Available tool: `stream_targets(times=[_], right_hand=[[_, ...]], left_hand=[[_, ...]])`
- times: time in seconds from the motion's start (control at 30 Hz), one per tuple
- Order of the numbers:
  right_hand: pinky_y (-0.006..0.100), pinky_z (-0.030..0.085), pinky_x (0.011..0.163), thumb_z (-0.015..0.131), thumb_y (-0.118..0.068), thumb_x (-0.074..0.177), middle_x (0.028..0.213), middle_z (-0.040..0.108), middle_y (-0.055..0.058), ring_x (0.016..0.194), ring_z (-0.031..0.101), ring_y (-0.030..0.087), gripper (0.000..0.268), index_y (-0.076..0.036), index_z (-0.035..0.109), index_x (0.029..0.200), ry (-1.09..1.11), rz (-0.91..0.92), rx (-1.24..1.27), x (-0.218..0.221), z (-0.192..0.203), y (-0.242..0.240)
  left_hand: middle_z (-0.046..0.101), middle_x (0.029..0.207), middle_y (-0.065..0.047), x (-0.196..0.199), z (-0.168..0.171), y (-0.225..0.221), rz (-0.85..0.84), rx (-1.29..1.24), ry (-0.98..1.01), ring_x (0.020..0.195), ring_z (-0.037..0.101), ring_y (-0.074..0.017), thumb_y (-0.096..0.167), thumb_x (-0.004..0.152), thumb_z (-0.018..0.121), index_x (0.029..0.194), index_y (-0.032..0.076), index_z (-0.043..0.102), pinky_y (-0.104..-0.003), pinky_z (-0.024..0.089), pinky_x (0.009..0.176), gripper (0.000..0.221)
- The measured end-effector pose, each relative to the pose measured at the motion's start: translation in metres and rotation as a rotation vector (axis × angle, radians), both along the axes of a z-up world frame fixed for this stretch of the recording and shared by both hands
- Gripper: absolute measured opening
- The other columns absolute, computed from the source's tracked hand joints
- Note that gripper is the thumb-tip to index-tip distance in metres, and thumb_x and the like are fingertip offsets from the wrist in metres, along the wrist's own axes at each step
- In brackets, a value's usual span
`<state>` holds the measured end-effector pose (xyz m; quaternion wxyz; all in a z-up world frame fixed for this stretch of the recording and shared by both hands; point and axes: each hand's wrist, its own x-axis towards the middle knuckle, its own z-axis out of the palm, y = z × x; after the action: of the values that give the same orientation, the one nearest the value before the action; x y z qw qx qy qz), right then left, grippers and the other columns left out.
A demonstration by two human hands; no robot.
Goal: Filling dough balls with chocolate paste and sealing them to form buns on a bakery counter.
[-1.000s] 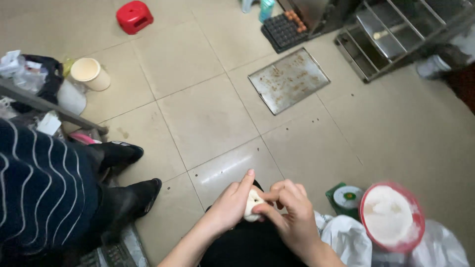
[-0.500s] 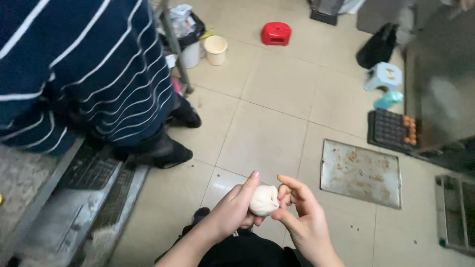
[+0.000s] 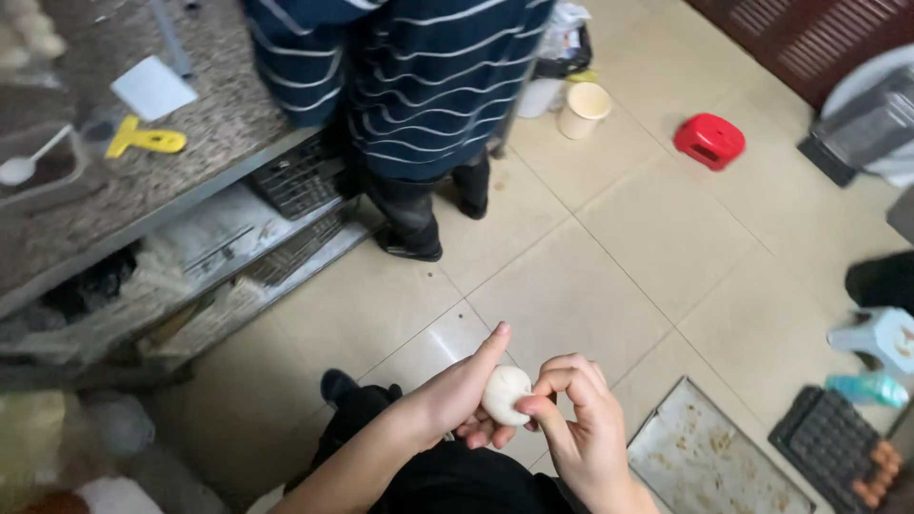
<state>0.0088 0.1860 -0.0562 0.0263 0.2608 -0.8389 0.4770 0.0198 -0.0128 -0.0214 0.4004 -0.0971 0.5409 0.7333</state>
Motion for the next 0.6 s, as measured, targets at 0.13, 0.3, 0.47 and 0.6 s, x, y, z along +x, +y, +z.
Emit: stream_targets(times=[0.13,0.3,0.47,0.6], right_hand=[[0.029,0.046,0.085,0.081,-0.035,0.086,0.089,0.054,-0.001,0.085,0.056,0.014,0.033,-0.015,0.055,0.087,-0.069,0.074,-0.187,-0.005,0.005,-0.02],[0.027,0.049,0.078,0.084,-0.018,0.085,0.087,0.066,0.001,0.077,0.062,0.012,0.01,-0.013,0.076,0.088,-0.017,0.108,-0.12,-0.005,0.0,-0.048],[0.027,0.044,0.083,0.073,-0.025,0.095,0.086,0.066,-0.003,0.083,0.057,0.014,0.015,-0.018,0.071,0.082,0.041,0.084,-0.028,-0.008,0.001,-0.067],[0.027,0.043,0.078,0.071,-0.033,0.095,0.086,0.058,0.001,0.079,0.054,0.014,0.026,-0.013,0.061,0.082,-0.035,0.075,-0.118,-0.016,-0.005,-0.075]], left_hand=[[0.057,0.054,-0.004,0.007,0.009,-0.017,0.08,-0.038,-0.062,0.04,0.042,-0.0099,0.076,0.106,0.007,0.067,0.01,0.062,-0.025,0.026,0.042,0.094],[0.049,0.048,-0.002,0.014,0.005,-0.043,0.104,-0.06,-0.079,0.043,0.041,-0.0113,0.081,0.102,0.002,0.072,0.007,0.072,-0.026,0.029,0.045,0.106],[0.041,0.047,-0.003,0.018,0.0,-0.063,0.206,0.133,-0.118,0.039,0.029,-0.0105,0.085,0.1,0.007,0.064,0.014,0.049,-0.026,0.02,0.041,0.09],[0.032,0.045,0.003,0.019,-0.003,-0.073,0.202,0.331,0.014,0.038,0.023,-0.007,0.08,0.102,0.007,0.073,0.014,0.053,-0.023,0.019,0.039,0.086]])
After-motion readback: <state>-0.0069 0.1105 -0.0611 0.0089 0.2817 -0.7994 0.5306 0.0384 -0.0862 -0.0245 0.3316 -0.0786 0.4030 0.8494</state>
